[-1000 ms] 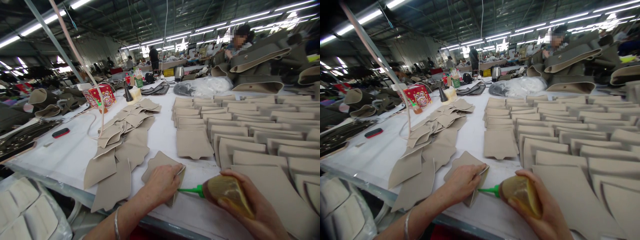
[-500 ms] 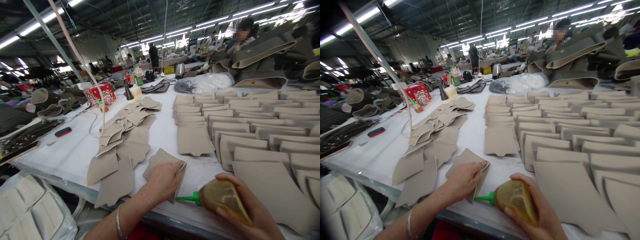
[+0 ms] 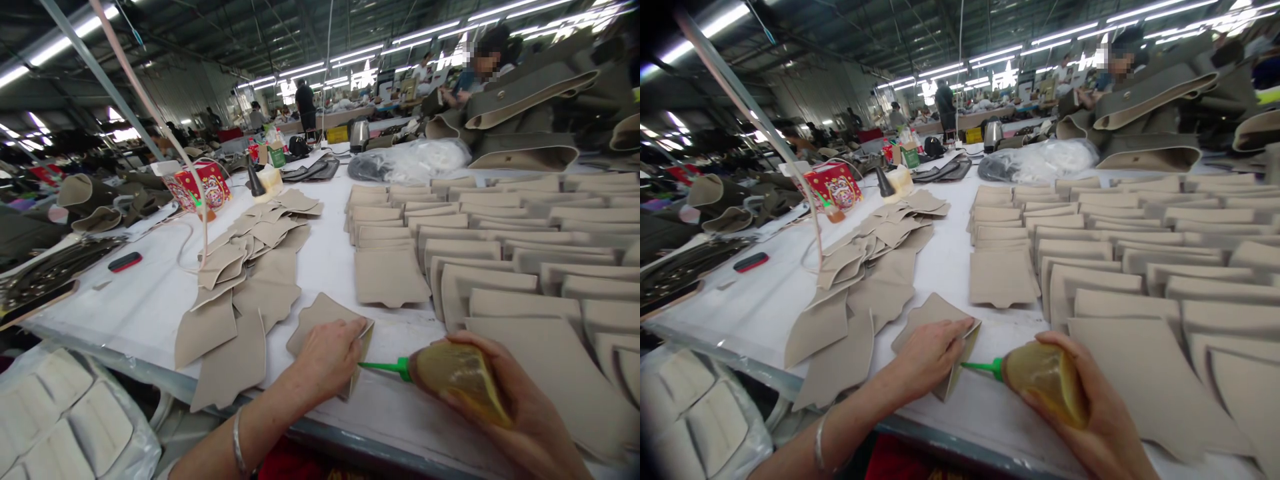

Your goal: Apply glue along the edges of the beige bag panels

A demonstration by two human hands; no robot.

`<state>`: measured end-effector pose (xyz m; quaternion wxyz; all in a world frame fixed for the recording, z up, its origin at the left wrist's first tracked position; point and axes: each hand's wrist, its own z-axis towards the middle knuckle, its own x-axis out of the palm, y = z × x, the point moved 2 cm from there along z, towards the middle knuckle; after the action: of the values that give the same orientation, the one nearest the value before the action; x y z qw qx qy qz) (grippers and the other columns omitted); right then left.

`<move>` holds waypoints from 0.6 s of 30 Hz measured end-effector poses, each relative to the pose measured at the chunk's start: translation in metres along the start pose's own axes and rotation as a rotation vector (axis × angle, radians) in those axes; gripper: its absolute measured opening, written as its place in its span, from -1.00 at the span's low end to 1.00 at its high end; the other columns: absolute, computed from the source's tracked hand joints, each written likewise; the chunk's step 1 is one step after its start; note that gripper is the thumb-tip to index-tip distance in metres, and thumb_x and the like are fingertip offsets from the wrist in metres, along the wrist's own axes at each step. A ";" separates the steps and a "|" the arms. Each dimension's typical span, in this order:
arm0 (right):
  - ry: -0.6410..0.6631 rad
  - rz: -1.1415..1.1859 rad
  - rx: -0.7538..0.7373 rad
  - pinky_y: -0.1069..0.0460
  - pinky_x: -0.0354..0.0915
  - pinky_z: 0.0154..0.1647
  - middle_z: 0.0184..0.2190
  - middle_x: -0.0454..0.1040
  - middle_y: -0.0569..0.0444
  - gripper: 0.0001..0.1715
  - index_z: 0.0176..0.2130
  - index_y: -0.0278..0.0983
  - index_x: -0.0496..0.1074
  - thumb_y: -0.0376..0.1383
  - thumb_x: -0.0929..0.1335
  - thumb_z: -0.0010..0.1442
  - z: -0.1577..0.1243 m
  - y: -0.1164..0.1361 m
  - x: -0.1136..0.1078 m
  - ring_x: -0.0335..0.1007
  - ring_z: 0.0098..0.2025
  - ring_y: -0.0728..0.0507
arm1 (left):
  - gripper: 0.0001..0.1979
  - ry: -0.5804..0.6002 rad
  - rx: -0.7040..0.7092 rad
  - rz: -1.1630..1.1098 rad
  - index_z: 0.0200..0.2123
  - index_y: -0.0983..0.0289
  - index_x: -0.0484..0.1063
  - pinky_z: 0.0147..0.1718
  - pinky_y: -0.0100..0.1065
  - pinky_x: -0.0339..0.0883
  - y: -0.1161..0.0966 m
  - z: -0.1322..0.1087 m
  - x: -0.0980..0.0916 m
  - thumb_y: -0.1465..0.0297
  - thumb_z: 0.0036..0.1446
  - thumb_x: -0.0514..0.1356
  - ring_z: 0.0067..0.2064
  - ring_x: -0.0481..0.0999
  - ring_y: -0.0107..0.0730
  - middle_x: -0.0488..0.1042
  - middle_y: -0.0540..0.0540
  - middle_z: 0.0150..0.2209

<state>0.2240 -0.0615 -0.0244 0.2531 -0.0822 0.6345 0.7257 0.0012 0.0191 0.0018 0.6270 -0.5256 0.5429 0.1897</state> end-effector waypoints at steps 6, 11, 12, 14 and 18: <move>0.127 0.073 -0.090 0.03 0.37 0.03 0.01 0.43 0.09 -0.41 0.10 -0.04 0.34 0.08 0.44 0.16 0.000 -0.016 0.004 0.46 -0.05 -0.22 | -0.54 0.000 0.004 0.010 0.20 0.17 0.37 -0.01 -0.15 0.39 0.000 0.001 0.001 0.42 0.29 -0.05 -0.02 0.55 -0.09 0.57 0.13 -0.06; -0.011 -0.037 -0.128 0.05 0.43 -0.09 -0.05 0.45 0.11 -0.44 0.07 -0.02 0.33 0.09 0.44 0.15 0.018 -0.018 -0.007 0.47 -0.14 -0.19 | -0.56 0.009 0.004 -0.008 0.17 0.17 0.40 0.02 -0.18 0.37 -0.002 0.002 0.000 0.41 0.30 -0.05 0.01 0.54 -0.11 0.55 0.11 -0.01; -0.041 -0.056 -0.144 0.06 0.45 -0.14 -0.06 0.44 0.12 -0.44 0.07 -0.01 0.32 0.09 0.44 0.15 0.020 -0.016 -0.009 0.47 -0.15 -0.18 | -0.56 0.013 0.000 -0.010 0.16 0.16 0.40 0.03 -0.19 0.37 -0.002 0.002 0.000 0.41 0.30 -0.05 0.01 0.53 -0.13 0.56 0.10 -0.01; -0.059 -0.076 -0.185 0.07 0.45 -0.15 -0.05 0.44 0.11 -0.45 0.07 -0.01 0.32 0.08 0.44 0.17 0.022 -0.015 -0.010 0.47 -0.14 -0.19 | -0.57 0.021 -0.006 -0.010 0.15 0.15 0.41 0.02 -0.21 0.37 -0.002 0.003 -0.001 0.40 0.31 -0.06 0.01 0.54 -0.14 0.56 0.09 -0.03; 0.057 -0.038 -0.197 0.05 0.41 -0.02 0.01 0.43 0.12 -0.47 0.10 -0.01 0.32 0.04 0.43 0.21 0.019 -0.017 -0.005 0.47 -0.06 -0.18 | -0.57 0.021 0.000 -0.015 0.16 0.17 0.41 0.02 -0.19 0.37 -0.001 0.004 0.000 0.40 0.31 -0.06 0.01 0.53 -0.12 0.56 0.10 -0.01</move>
<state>0.2400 -0.0436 -0.0341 0.2394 -0.1392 0.5653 0.7770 0.0036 0.0219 0.0017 0.6225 -0.5318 0.5454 0.1793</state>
